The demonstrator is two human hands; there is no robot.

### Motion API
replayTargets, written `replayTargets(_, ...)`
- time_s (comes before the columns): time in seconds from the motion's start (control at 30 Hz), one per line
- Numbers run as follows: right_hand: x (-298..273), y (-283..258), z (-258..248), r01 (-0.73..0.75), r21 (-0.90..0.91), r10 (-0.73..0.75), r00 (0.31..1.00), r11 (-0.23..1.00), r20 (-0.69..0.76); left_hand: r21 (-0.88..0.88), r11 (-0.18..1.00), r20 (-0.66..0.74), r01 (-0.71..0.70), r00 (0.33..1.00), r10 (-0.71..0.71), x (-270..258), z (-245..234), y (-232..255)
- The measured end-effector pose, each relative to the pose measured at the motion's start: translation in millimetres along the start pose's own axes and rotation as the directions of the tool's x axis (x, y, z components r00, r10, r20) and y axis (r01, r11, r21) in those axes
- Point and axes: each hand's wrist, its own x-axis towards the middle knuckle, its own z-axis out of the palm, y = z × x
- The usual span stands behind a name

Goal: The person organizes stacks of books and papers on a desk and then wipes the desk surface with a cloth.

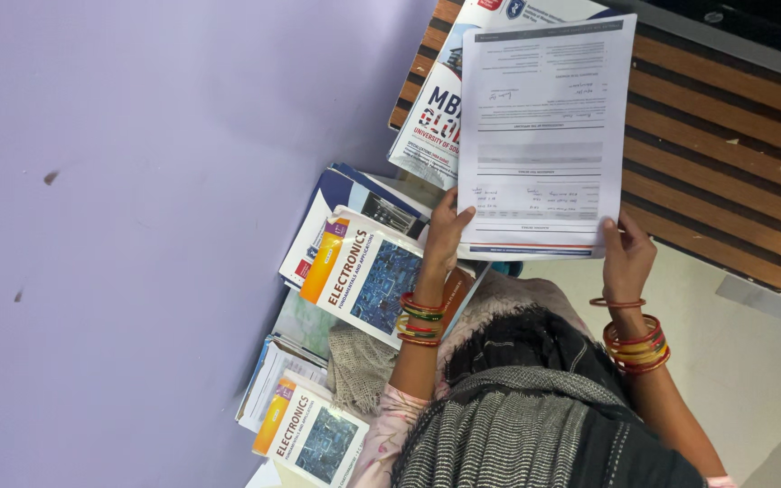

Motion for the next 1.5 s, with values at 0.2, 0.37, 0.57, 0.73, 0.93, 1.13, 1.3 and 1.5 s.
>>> replayTargets(0.2,-1.5,1.9,-9.9,-0.001,-0.052,-0.003,0.997,0.999,-0.077,-0.006,1.000,-0.006,0.022,1.000,-0.022,-1.1,-0.8,3.2)
replayTargets(0.37,-5.6,-6.2,-10.4,0.134,-0.173,-0.155,0.981,0.976,-0.116,-0.084,0.996,0.034,0.039,0.999,-0.037,-2.3,-1.6,1.7)
replayTargets(0.57,-4.6,-8.6,-11.8,0.139,-0.225,-0.179,0.969,0.964,-0.168,-0.197,0.980,-0.004,0.032,0.999,-0.034,2.8,-6.0,-7.1)
replayTargets(0.73,-6.8,-22.9,-15.3,0.250,-0.161,-0.264,0.962,0.955,-0.072,-0.283,0.959,-0.013,0.011,1.000,-0.015,11.6,-16.8,-20.3)
replayTargets(0.93,-9.0,-43.1,-23.1,0.305,-0.168,-0.317,0.947,0.938,-0.051,-0.265,0.964,-0.006,0.019,1.000,-0.021,17.1,-21.4,-23.8)
replayTargets(1.13,-4.2,-37.6,-30.6,0.154,0.018,-0.154,0.986,0.988,0.056,-0.285,0.958,-0.053,0.016,0.998,-0.032,22.0,-22.8,-29.3)
replayTargets(1.3,-11.2,-31.3,-33.6,0.042,0.054,-0.047,0.994,0.998,0.100,-0.342,0.939,-0.021,0.027,0.999,-0.037,23.0,-24.0,-29.9)
replayTargets(1.5,-2.7,-20.9,-49.5,-0.087,-0.052,0.095,0.977,0.995,0.192,-0.331,0.943,-0.001,0.033,0.999,-0.035,20.3,-21.0,-15.9)
